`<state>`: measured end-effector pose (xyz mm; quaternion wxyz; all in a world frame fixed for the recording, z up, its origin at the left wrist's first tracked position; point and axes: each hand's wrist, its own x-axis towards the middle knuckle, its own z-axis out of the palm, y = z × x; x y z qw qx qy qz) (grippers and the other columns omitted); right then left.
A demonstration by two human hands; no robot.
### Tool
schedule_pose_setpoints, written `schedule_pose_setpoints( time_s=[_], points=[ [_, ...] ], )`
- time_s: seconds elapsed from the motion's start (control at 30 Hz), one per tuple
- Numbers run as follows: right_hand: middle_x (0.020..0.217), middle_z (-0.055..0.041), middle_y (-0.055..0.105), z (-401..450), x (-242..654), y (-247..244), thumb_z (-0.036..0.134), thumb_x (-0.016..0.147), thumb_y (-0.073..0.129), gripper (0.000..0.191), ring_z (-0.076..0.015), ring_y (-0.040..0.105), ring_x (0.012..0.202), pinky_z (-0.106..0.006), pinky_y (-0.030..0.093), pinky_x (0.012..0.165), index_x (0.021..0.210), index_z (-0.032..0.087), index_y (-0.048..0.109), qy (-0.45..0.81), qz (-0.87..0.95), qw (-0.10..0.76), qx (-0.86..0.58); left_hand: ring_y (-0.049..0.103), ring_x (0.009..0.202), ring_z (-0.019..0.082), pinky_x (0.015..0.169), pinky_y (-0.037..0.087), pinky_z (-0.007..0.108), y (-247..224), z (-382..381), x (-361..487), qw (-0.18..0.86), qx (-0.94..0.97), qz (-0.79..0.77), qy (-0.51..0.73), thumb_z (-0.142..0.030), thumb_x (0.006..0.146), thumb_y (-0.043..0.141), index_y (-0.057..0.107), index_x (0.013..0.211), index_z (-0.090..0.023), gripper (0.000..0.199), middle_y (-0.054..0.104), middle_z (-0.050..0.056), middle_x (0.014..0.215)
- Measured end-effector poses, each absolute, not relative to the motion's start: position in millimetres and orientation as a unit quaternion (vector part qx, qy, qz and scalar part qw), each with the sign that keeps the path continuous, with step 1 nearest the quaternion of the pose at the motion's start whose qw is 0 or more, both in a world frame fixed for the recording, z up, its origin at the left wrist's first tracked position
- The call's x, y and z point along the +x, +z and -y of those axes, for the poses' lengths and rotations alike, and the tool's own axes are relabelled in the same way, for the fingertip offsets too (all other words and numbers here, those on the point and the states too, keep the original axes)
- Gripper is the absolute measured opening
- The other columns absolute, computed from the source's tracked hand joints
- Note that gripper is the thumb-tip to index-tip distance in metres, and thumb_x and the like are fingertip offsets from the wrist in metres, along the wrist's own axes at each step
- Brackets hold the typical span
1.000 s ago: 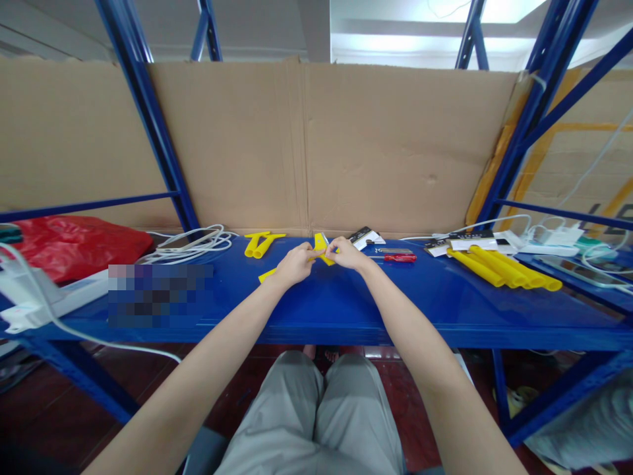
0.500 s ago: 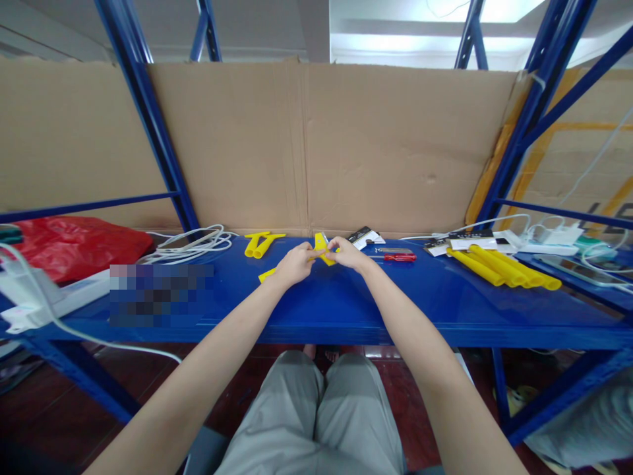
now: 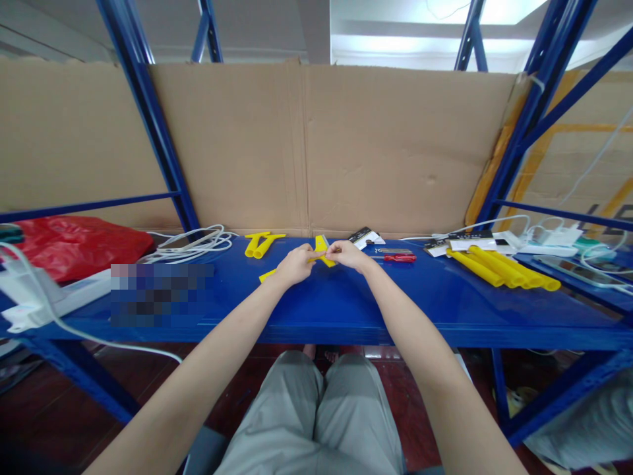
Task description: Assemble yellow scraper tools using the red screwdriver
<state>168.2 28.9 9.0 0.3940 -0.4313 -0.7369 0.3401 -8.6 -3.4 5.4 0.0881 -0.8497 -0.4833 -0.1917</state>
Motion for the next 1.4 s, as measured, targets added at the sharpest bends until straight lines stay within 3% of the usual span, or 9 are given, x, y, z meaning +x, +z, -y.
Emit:
schedule_pose_setpoints(
  time_s=[0.67, 1.4],
  points=[
    [0.068, 0.0002, 0.061, -37.6, 172.1, 2.8, 0.019, 0.067, 0.061, 0.003, -0.0125, 0.056, 0.067, -0.029, 0.046, 0.071, 0.067, 0.017, 0.059, 0.269, 0.79, 0.378, -0.4, 0.059, 0.092, 0.018, 0.084, 0.045, 0.027, 6.5, 4.1, -8.9, 0.071, -0.846, 0.495, -0.182, -0.011, 0.084, 0.046, 0.058, 0.126, -0.031, 0.048, 0.058, 0.006, 0.098],
    [0.065, 0.0014, 0.054, -28.6, 167.2, 6.5, 0.012, 0.071, 0.051, 0.01, -0.0114, 0.048, 0.062, -0.024, 0.041, 0.065, 0.063, 0.018, 0.052, 0.24, 0.797, 0.328, -0.447, 0.06, 0.089, 0.018, 0.081, 0.046, 0.029, 7.7, 6.4, -8.9, 0.094, -0.854, 0.483, -0.168, -0.009, 0.086, 0.042, 0.056, 0.129, -0.03, 0.05, 0.057, 0.007, 0.097]
  ],
)
